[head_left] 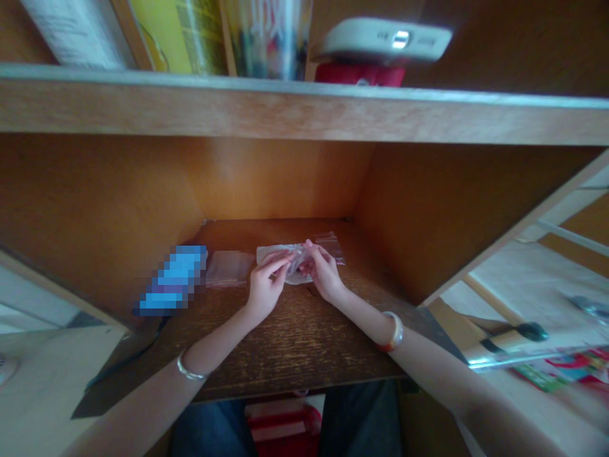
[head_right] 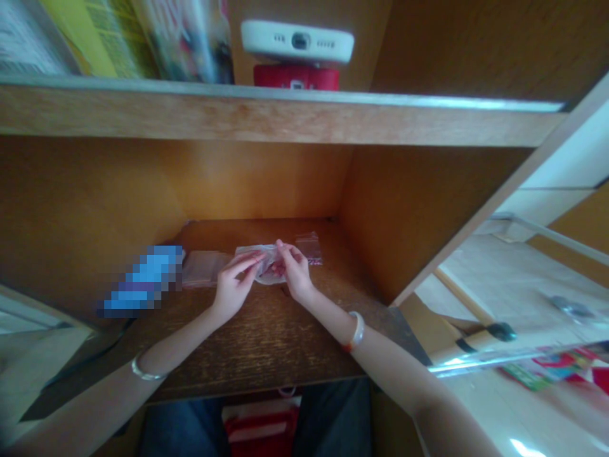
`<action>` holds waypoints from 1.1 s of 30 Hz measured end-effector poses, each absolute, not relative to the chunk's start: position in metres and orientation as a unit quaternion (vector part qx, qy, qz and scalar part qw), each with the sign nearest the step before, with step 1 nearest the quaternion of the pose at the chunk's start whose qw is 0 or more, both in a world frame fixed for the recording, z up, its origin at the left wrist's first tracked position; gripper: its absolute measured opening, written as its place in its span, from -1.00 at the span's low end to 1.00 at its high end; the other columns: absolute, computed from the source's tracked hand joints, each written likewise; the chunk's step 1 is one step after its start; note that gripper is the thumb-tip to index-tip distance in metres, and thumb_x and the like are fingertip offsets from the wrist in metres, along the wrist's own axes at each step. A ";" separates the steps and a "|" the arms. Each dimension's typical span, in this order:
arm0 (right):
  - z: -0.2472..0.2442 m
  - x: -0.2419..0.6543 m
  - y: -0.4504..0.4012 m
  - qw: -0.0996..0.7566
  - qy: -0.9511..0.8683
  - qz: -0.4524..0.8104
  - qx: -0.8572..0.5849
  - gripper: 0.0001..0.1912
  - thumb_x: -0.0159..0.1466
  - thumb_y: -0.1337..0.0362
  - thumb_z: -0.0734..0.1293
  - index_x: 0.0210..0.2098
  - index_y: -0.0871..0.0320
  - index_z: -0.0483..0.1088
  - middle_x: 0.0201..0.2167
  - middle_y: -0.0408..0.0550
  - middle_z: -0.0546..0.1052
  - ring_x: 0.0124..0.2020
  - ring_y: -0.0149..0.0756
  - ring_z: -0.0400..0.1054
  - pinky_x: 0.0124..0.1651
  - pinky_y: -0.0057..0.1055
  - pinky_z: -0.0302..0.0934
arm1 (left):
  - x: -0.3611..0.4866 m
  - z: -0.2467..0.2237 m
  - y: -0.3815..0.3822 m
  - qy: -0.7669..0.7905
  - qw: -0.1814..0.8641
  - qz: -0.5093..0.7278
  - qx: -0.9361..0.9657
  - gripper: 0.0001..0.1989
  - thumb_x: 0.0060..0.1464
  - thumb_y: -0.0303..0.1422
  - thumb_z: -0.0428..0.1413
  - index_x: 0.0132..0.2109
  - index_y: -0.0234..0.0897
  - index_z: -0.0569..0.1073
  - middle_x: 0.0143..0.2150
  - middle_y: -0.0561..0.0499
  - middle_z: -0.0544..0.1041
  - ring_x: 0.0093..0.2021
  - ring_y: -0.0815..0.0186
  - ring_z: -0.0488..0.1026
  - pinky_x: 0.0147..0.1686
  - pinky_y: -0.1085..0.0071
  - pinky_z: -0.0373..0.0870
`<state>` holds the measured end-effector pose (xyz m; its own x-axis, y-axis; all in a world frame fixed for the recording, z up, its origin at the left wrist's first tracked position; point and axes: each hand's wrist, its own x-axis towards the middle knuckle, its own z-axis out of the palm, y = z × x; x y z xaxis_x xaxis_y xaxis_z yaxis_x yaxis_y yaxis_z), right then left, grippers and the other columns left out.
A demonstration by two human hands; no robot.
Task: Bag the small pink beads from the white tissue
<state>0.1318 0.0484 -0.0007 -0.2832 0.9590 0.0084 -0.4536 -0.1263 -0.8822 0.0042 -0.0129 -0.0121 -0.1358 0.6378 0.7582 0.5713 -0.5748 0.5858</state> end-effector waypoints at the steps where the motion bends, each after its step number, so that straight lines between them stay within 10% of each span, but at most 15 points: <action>1: -0.001 0.132 0.050 0.519 -0.421 0.676 -0.309 -0.63 0.03 -0.04 0.42 -0.38 0.13 0.36 -0.61 -0.25 0.41 -0.68 -0.49 0.22 -0.66 -0.52 0.03 | 0.004 -0.013 -0.013 0.467 0.043 0.602 0.647 -0.79 0.16 -0.43 0.05 -0.10 -0.23 0.53 -0.08 -0.08 0.56 -0.06 0.26 0.49 -0.04 0.25 0.47; 21: -0.011 0.135 0.059 0.558 -0.464 0.592 -0.351 -0.64 0.02 -0.01 0.43 -0.53 0.16 0.34 -0.71 -0.29 0.30 -0.71 -0.53 0.11 -0.64 -0.52 0.01 | -0.001 -0.026 -0.005 0.497 0.238 0.668 0.500 -0.79 0.02 -0.41 0.13 -0.15 -0.30 0.49 -0.14 -0.08 0.57 -0.24 0.27 0.53 -0.23 0.36 0.48; 33: -0.019 0.148 0.084 0.614 -0.583 0.367 -0.385 -0.67 0.13 0.00 0.35 -0.42 0.17 0.41 -0.55 -0.14 0.44 -0.55 -0.40 0.27 -0.46 -0.44 0.16 | -0.009 -0.032 0.000 0.564 0.140 0.596 0.554 -0.72 0.05 -0.45 0.12 -0.05 -0.26 0.39 -0.05 -0.09 0.50 -0.09 0.26 0.48 -0.10 0.32 0.43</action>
<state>0.1477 0.0840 -0.0194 0.0499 0.9003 0.4324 -0.0012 0.4330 -0.9014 -0.0085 0.0002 -0.0318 -0.3468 0.7919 0.5027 0.4579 -0.3248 0.8275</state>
